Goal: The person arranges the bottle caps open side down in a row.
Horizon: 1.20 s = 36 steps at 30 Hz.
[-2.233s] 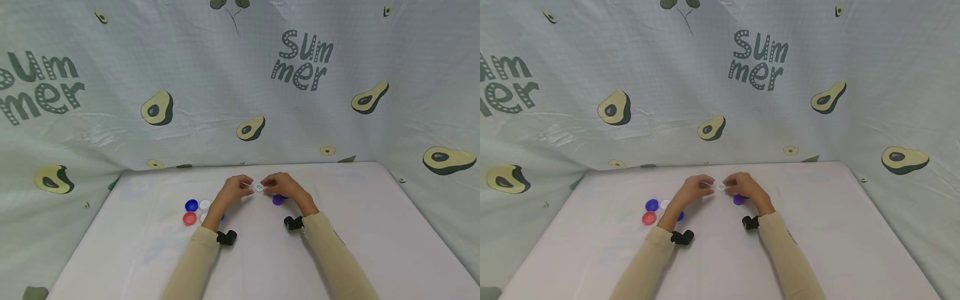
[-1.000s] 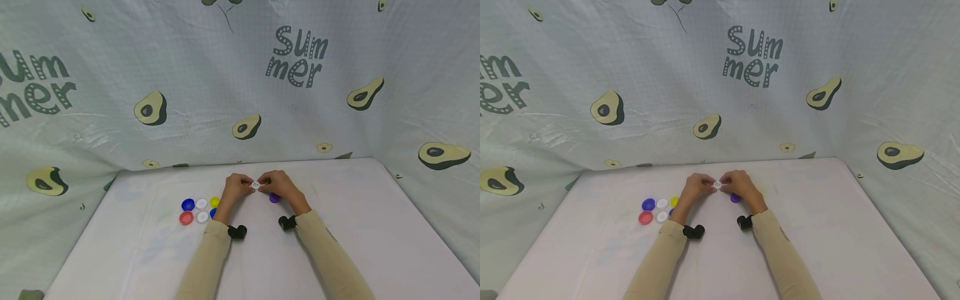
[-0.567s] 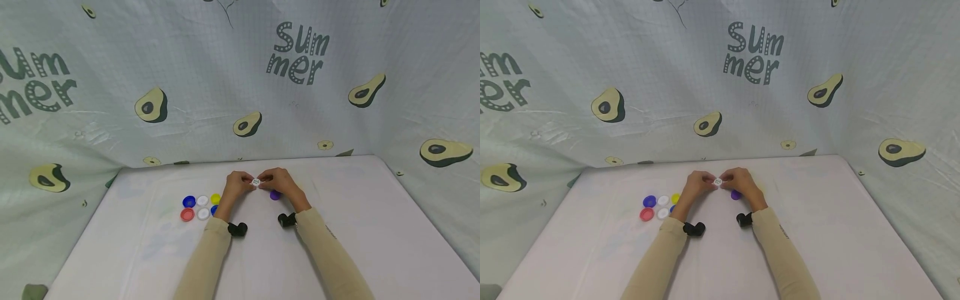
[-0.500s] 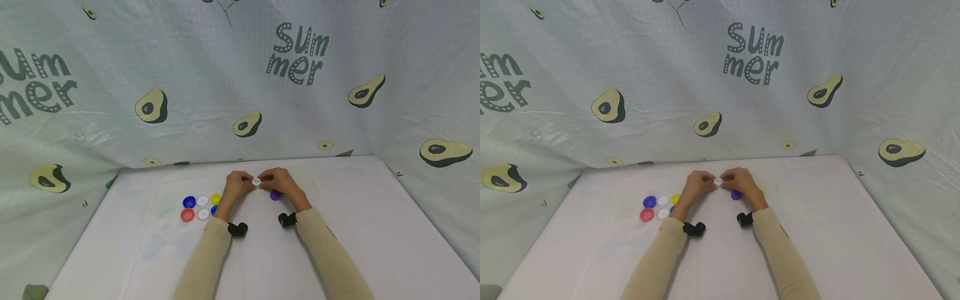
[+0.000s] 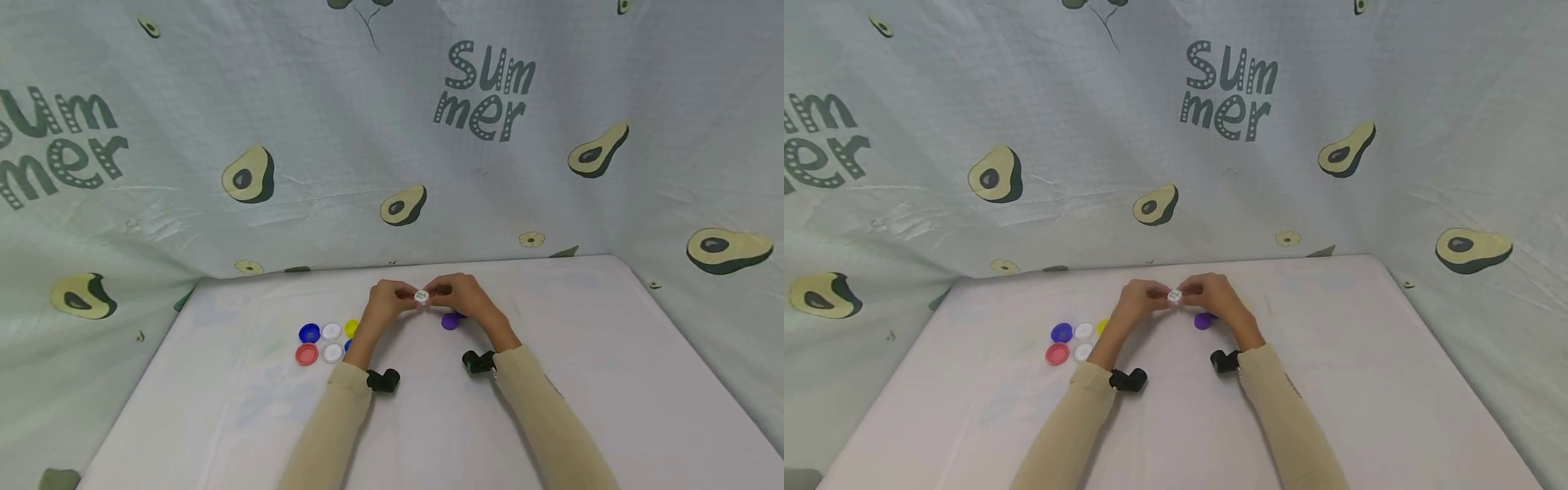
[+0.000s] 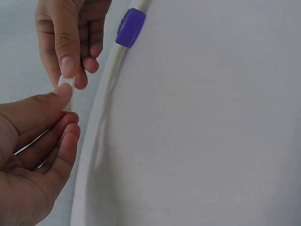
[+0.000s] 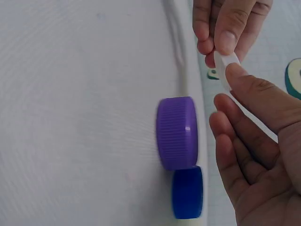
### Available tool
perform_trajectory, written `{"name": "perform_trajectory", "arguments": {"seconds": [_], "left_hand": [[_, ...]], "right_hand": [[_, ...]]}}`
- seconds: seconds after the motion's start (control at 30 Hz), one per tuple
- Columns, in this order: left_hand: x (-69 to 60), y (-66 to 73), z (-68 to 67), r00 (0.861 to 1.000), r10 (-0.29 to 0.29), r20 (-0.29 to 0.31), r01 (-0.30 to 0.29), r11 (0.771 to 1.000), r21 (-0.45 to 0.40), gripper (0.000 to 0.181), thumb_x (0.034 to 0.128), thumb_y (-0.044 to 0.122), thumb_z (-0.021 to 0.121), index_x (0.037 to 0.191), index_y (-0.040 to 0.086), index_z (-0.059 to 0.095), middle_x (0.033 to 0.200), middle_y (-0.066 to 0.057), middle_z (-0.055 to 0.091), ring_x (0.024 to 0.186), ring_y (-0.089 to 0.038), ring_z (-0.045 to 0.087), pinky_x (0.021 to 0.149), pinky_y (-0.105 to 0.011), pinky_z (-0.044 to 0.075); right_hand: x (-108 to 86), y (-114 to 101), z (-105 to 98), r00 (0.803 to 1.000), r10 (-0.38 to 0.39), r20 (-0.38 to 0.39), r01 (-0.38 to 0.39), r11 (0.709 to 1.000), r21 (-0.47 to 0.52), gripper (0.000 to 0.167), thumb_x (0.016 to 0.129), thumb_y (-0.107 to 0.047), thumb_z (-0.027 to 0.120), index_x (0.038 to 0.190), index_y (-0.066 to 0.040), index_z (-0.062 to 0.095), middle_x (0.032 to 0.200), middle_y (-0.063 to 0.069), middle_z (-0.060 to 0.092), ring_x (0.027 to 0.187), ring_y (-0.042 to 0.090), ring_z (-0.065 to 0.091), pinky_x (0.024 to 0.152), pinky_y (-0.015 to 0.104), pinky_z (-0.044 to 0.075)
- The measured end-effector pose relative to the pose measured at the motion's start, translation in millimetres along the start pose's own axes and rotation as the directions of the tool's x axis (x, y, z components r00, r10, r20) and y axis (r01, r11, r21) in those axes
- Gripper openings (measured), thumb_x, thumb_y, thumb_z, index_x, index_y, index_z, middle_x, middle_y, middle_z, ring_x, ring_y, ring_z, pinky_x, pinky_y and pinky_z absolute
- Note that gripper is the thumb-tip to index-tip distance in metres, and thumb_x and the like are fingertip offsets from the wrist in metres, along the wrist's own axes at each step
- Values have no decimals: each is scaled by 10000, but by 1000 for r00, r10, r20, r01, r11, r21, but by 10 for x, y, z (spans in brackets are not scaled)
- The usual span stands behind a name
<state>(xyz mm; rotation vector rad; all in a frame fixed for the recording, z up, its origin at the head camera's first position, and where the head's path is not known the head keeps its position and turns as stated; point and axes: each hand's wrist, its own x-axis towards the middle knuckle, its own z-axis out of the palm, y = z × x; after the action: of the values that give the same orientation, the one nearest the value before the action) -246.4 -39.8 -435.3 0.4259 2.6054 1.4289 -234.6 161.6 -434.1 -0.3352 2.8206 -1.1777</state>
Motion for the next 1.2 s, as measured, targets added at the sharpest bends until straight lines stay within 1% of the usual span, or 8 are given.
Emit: {"name": "perform_trajectory", "arguments": {"seconds": [0.13,0.23,0.43,0.6,0.73,0.93,1.07,1.2], "left_hand": [[-61,29,-66,1000,4,7,-4,999,-37,200,867,123,823,1059,73,800,981,-49,774,924,-177,709,833,-322,589],[-113,53,-107,1000,17,8,-16,997,-81,222,875,155,820,1088,97,800,1041,-33,773,976,-173,712,866,-330,589],[-255,120,-183,996,80,-28,-84,981,-174,254,890,157,806,1129,77,780,1089,-48,767,999,-178,725,853,-316,598],[-333,191,-218,988,138,-77,-151,963,-223,283,873,94,807,1148,51,756,1077,-76,759,968,-185,732,838,-276,600],[-382,248,-253,981,169,-93,-186,957,-221,280,874,84,802,1147,55,748,1067,-72,753,963,-184,732,838,-258,598],[-467,356,-320,973,208,-95,-222,960,-172,277,895,128,787,1164,80,739,1071,-42,751,977,-161,734,862,-256,591],[-509,413,-361,965,237,-108,-250,960,-125,263,910,186,779,1149,85,735,1041,-30,755,938,-136,738,850,-263,596],[-531,438,-387,953,272,-131,-286,953,-104,229,930,237,762,1108,95,743,987,-13,761,878,-113,735,812,-274,606]], "right_hand": [[-45,-79,-63,999,-36,-1,36,999,3,271,919,-226,778,1170,-124,765,1034,25,766,937,175,702,850,378,593],[-86,-128,-97,998,-60,-8,60,998,10,283,928,-240,769,1185,-122,757,1053,36,763,963,192,711,859,388,597],[-177,-247,-124,994,-99,-39,100,995,24,294,933,-264,764,1195,-131,744,1075,15,754,996,191,713,877,375,597],[-257,-351,-138,988,-132,-82,134,991,23,300,934,-229,763,1206,-106,731,1070,15,745,970,182,698,888,367,596],[-312,-394,-141,977,-179,-119,184,983,25,282,934,-209,762,1196,-108,733,1081,7,747,963,157,700,888,363,593],[-405,-447,-167,948,-258,-184,264,964,11,294,928,-211,766,1208,-127,739,1132,-5,745,964,149,700,853,370,599],[-449,-486,-176,936,-280,-215,291,956,22,311,948,-230,742,1244,-135,733,1173,4,738,1018,172,702,882,371,597],[-473,-531,-180,926,-289,-243,309,950,49,293,967,-222,717,1244,-130,733,1179,10,737,1051,180,705,913,365,589]]}}
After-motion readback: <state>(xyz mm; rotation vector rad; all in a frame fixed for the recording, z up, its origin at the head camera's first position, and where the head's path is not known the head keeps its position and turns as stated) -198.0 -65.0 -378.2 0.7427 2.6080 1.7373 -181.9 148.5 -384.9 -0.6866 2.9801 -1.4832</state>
